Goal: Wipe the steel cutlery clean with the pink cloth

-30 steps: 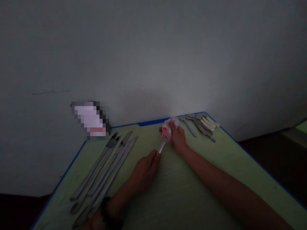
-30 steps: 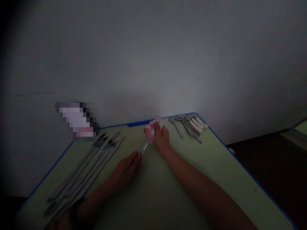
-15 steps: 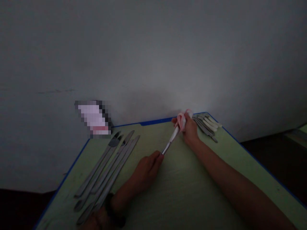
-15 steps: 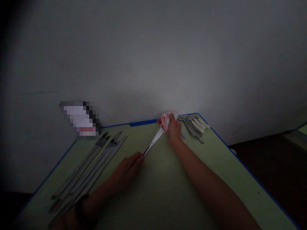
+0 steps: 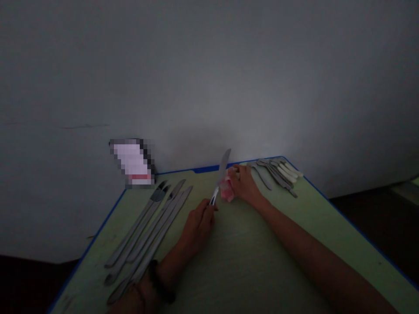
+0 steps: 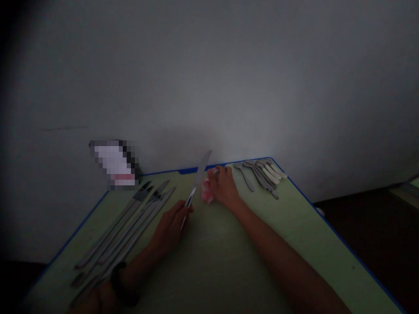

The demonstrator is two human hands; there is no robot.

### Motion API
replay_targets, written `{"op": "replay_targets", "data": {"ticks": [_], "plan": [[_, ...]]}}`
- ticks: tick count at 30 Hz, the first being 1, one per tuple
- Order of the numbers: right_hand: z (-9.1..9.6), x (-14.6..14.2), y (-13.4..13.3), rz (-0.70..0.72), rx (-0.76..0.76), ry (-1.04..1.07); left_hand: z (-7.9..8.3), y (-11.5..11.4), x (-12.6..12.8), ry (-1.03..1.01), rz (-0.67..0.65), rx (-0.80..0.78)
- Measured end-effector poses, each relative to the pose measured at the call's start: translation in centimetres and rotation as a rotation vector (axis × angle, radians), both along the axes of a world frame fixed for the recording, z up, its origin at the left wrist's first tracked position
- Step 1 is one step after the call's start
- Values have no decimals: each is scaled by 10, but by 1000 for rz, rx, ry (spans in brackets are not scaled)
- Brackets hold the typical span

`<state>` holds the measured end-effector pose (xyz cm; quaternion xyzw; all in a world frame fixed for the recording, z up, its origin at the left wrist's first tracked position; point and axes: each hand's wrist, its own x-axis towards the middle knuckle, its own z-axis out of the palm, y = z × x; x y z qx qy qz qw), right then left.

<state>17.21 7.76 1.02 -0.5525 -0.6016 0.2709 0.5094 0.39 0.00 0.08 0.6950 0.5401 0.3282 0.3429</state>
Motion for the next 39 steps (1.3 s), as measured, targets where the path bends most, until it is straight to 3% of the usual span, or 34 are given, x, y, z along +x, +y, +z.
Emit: {"op": "replay_targets", "data": {"ticks": [2, 4, 10, 13, 16, 19, 21, 24, 27, 32, 39], "plan": [[5, -3, -4, 15, 86, -141, 1, 0, 1, 16, 1, -6], [8, -9, -8, 114, 70, -151, 2, 0, 2, 50, 12, 17], [4, -22, -8, 292, -82, 18, 3, 0, 3, 138, -55, 49], [5, -14, -3, 300, -109, 142, 3, -2, 3, 168, -105, 82], [14, 4, 3, 221, -73, 165, 3, -3, 3, 180, -111, 143], [24, 27, 9, 162, -77, 8, 2, -2, 3, 213, -94, 263], [26, 42, 13, 174, -124, -206, 0, -1, 2, 236, -88, 367], [21, 57, 16, 131, -191, -593, -3, 0, 2, 270, -121, 479], [10, 61, 18, 90, -259, -806, -3, 0, 3, 354, -225, 503], [0, 60, 17, 52, -299, -949, -1, 0, 5, 466, -315, 471], [-6, 59, 21, -43, -313, -968, 1, 0, 4, 427, -333, 439]]}}
